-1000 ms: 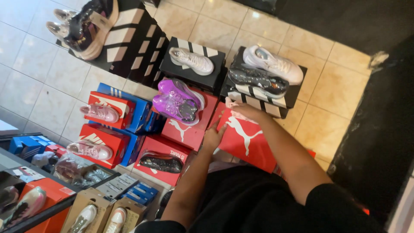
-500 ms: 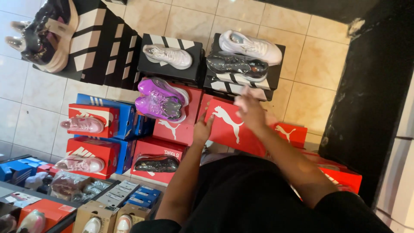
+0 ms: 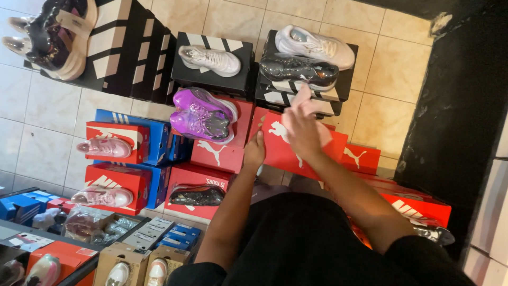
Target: The recorder is using a pink cloth to wipe clean the surfaces of shoeboxes and the shoes inside before organizing them.
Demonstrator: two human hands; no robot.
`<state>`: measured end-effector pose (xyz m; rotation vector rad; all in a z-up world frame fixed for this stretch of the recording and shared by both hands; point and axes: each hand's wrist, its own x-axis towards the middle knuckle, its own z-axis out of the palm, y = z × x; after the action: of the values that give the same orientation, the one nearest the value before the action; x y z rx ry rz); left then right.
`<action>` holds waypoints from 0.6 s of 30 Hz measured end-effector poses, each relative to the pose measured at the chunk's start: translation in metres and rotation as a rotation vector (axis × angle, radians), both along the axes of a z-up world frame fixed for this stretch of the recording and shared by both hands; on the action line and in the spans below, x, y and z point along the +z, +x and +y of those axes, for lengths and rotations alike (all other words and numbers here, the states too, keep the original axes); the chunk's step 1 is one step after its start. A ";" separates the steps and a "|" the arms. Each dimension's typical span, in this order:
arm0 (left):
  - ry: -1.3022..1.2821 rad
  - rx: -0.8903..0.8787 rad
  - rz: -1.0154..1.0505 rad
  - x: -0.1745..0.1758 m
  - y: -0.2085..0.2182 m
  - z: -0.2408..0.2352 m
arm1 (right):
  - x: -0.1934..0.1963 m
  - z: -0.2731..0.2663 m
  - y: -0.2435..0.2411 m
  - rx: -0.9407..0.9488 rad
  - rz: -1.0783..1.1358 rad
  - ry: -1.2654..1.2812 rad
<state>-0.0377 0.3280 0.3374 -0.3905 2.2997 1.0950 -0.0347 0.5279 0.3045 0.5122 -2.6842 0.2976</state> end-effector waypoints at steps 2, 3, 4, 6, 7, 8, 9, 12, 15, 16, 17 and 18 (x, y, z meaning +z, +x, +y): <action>0.021 -0.009 0.046 -0.029 -0.002 -0.004 | -0.029 -0.039 -0.001 0.084 -0.125 0.033; 0.021 -0.019 0.048 -0.030 -0.002 -0.006 | -0.025 -0.050 0.016 0.074 -0.122 0.032; 0.043 -0.006 0.037 -0.031 -0.003 -0.008 | -0.022 -0.061 0.032 0.073 -0.084 -0.002; 0.066 0.000 0.008 -0.027 0.002 -0.007 | 0.013 -0.058 0.060 0.063 -0.061 -0.034; 0.050 -0.012 0.023 -0.023 -0.001 -0.007 | 0.041 -0.047 0.067 0.112 0.000 -0.075; 0.033 -0.024 0.039 -0.020 -0.003 -0.006 | 0.070 -0.036 0.073 0.161 0.062 -0.115; 0.043 -0.049 0.042 -0.020 -0.003 -0.004 | 0.104 -0.024 0.061 0.137 0.066 -0.105; 0.001 -0.054 0.048 -0.025 -0.001 -0.004 | 0.102 0.017 0.034 -0.302 -0.807 -0.586; -0.055 -0.044 0.011 -0.047 -0.001 -0.004 | -0.061 0.037 0.054 -0.270 -0.048 0.170; -0.072 -0.050 -0.005 -0.061 0.000 -0.007 | -0.091 0.015 0.064 -0.149 -0.091 0.087; -0.089 -0.054 -0.015 -0.074 -0.003 -0.010 | -0.121 -0.007 0.069 -0.025 -0.126 0.004; -0.086 -0.071 -0.009 -0.074 -0.003 -0.010 | -0.068 -0.037 0.096 -0.043 -0.121 0.005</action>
<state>-0.0407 0.3183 0.2637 -0.3433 2.3399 0.9597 0.0613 0.4912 0.2361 0.4508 -2.8100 0.3191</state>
